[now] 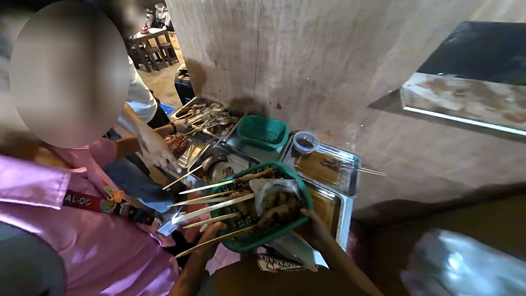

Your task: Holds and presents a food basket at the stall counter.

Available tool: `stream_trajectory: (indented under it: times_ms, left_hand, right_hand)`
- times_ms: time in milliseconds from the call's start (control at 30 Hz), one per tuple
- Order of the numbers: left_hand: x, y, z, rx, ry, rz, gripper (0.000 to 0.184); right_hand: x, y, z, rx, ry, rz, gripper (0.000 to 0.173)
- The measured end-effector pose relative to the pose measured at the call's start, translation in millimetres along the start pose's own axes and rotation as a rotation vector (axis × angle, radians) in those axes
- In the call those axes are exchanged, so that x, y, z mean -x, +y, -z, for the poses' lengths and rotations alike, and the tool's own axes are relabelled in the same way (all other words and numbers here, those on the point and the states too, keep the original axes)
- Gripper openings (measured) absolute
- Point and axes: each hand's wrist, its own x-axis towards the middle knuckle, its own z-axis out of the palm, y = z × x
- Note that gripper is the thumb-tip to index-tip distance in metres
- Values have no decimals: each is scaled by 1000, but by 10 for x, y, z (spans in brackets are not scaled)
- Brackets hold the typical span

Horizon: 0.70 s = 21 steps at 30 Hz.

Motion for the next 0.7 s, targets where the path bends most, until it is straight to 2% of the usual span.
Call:
stream_trajectory:
  times_ms: [200, 467, 700]
  left_hand:
    - [14, 47, -30, -18, -12, -30, 14]
    - [70, 88, 5, -21, -68, -1, 14]
    - [100, 135, 26, -32, -89, -12, 14]
  right_hand:
    - [-26, 16, 37, -9, 6, 1, 45]
    - [10, 34, -1, -4, 38, -1, 38]
    - [-1, 10, -26, -23, -36, 22, 37]
